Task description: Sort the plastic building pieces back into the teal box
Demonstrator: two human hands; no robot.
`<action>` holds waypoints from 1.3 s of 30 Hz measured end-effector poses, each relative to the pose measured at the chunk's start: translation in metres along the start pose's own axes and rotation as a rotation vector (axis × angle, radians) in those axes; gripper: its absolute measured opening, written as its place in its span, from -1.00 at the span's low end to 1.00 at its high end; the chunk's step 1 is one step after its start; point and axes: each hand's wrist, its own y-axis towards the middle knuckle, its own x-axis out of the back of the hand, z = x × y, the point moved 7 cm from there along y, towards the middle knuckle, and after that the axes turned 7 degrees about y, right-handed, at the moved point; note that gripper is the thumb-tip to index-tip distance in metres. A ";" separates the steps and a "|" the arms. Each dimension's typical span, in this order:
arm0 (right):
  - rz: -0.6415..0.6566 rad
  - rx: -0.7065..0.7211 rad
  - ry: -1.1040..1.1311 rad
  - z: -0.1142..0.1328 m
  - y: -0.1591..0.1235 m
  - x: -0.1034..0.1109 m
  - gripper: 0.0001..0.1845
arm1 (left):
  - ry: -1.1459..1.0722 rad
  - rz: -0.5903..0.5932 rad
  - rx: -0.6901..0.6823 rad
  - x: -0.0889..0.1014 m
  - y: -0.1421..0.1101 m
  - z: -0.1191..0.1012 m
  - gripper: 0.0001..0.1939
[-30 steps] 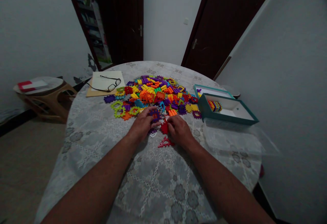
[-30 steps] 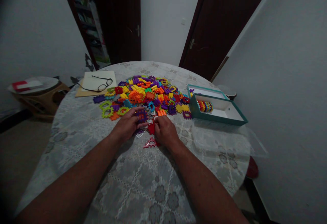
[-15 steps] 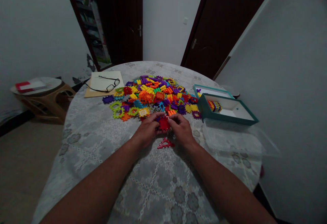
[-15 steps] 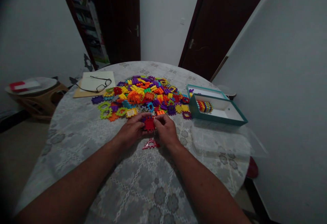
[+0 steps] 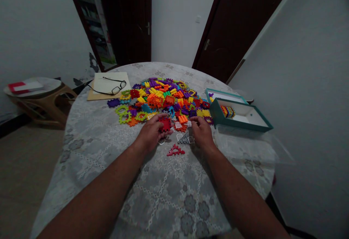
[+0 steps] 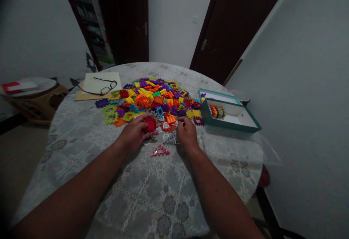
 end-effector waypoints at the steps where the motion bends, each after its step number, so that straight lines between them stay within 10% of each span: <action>1: 0.035 0.032 -0.081 -0.001 0.002 0.002 -0.72 | -0.017 -0.019 0.002 0.003 0.001 -0.002 -0.44; 18: 0.325 0.140 -0.687 0.015 -0.016 -0.030 -0.50 | -0.032 -0.018 0.020 0.006 0.004 -0.002 -0.52; 29: 0.342 0.308 -0.675 0.023 -0.022 -0.039 -0.84 | -0.015 0.014 0.001 0.003 0.000 -0.004 -0.56; 39: 0.258 0.270 -0.371 0.014 -0.009 -0.021 -0.73 | -0.004 0.013 0.010 0.004 0.002 -0.002 -0.48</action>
